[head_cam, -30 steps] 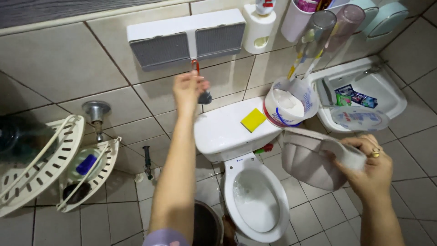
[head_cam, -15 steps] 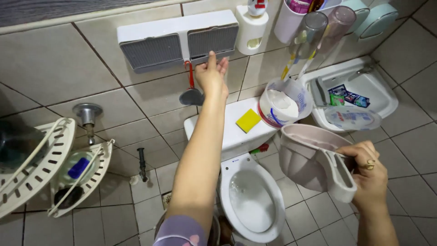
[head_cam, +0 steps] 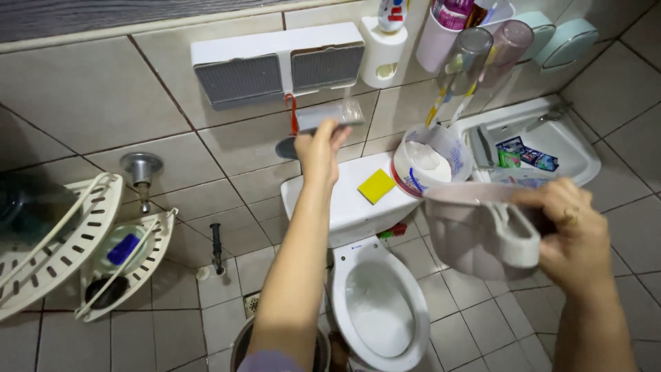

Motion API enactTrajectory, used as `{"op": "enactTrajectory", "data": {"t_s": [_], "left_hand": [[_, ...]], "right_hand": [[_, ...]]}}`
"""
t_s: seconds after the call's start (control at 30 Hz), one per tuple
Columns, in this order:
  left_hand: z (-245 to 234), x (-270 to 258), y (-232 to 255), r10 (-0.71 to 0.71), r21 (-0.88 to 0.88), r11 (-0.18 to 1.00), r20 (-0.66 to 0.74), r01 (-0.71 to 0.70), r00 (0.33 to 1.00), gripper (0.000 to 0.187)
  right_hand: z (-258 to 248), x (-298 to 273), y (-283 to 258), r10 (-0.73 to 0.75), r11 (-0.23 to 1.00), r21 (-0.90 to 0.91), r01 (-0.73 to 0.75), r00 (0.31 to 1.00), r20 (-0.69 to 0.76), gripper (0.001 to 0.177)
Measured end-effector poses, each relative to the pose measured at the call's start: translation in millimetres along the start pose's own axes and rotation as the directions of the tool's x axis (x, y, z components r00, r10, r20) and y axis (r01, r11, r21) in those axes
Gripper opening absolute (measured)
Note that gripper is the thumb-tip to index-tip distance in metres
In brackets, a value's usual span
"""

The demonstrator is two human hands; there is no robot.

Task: Cleaning the exterior of a toilet, scrubbing the tank and surrounding walls with a sponge, and reorganizing bathroom supplies.

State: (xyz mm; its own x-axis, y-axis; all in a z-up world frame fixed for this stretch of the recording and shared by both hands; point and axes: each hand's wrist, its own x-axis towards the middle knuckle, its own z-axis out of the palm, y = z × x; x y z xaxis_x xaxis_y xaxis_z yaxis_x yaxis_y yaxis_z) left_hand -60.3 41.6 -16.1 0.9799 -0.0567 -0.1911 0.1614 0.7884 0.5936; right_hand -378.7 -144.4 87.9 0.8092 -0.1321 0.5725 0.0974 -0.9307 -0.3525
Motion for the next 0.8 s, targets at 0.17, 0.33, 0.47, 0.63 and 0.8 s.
{"op": "enactTrajectory", "data": {"t_s": [0.17,0.33,0.47,0.63,0.8], "left_hand": [[-91.5,-19.0,5.5,-0.055,-0.027,0.998,0.060,0.057,0.997,0.039],[-229.6,-9.9,35.8,0.150,0.288,0.952,-0.159,-0.099,0.976,0.039],[-298.6,-5.8,76.4,0.412,0.999,0.042,0.012,-0.032,0.911,0.030],[-346.6,22.3,77.2,0.311,0.949,0.303,-0.012,-0.088,0.950,0.039],[-289.1,-8.0,73.1,-0.018,0.869,0.466,-0.183,0.170,0.983,0.056]], "right_hand": [[-5.0,39.2,-31.8,-0.121,0.975,0.182,0.131,0.991,-0.062,0.013],[10.0,43.1,-37.8,-0.109,0.966,0.230,0.123,0.992,-0.071,0.013],[29.7,44.7,-38.4,-0.163,0.956,0.250,0.155,0.987,0.012,0.011],[61.7,52.9,-45.3,-0.202,0.959,0.235,0.157,0.963,0.179,0.021],[110.4,80.0,-74.6,-0.405,0.885,0.400,0.241,0.822,0.401,0.036]]}}
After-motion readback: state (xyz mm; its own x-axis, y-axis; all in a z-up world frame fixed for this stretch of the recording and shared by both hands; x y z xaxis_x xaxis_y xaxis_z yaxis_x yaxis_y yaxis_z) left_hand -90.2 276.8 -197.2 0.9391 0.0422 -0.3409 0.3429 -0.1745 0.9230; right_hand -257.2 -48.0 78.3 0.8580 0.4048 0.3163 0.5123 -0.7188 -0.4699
